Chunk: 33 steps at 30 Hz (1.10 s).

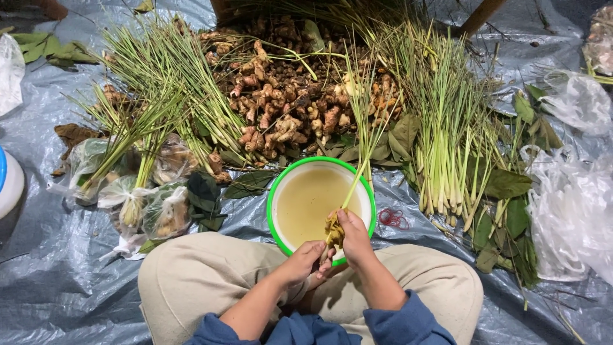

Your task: The person cleans and bunches long stalks of herbs and leaves over a large pile of ginger while sitting on a floor tarp.

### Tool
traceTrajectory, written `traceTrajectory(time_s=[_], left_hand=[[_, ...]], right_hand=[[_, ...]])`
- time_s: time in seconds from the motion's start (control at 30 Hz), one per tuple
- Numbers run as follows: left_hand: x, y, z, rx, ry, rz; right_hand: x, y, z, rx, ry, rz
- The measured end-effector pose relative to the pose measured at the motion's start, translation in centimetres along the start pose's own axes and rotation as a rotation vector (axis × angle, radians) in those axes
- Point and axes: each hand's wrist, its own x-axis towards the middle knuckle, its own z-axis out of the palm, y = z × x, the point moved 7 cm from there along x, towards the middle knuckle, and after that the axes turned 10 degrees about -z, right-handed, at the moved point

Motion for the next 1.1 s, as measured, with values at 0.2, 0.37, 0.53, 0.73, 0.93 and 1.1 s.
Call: traceTrajectory(time_s=[0.2,0.37,0.53,0.73,0.93,1.1], left_hand=[[-0.3,1.1,0.7,0.102,0.011,0.032],[-0.3,0.6,0.4,0.134,0.019,0.014],[0.0,0.1,-0.1,0.165,0.001,-0.003],[0.2,-0.5,-0.6,0.234,0.006,-0.002],[-0.2,-0.6,-0.2,0.277,0.013,-0.056],[-0.9,0.0,0.6,0.3,0.045,-0.111]], right_hand=[[1.5,1.2,-0.9,0.036,0.038,-0.031],[1.9,1.2,-1.2,0.016,0.042,-0.035],[2.0,0.7,-1.4,-0.02,0.068,-0.006],[2.1,-0.1,-1.9,-0.075,0.117,0.022],[3.4,0.8,-2.8,0.039,0.158,-0.016],[3.8,0.5,-3.6,0.083,0.187,-0.002]])
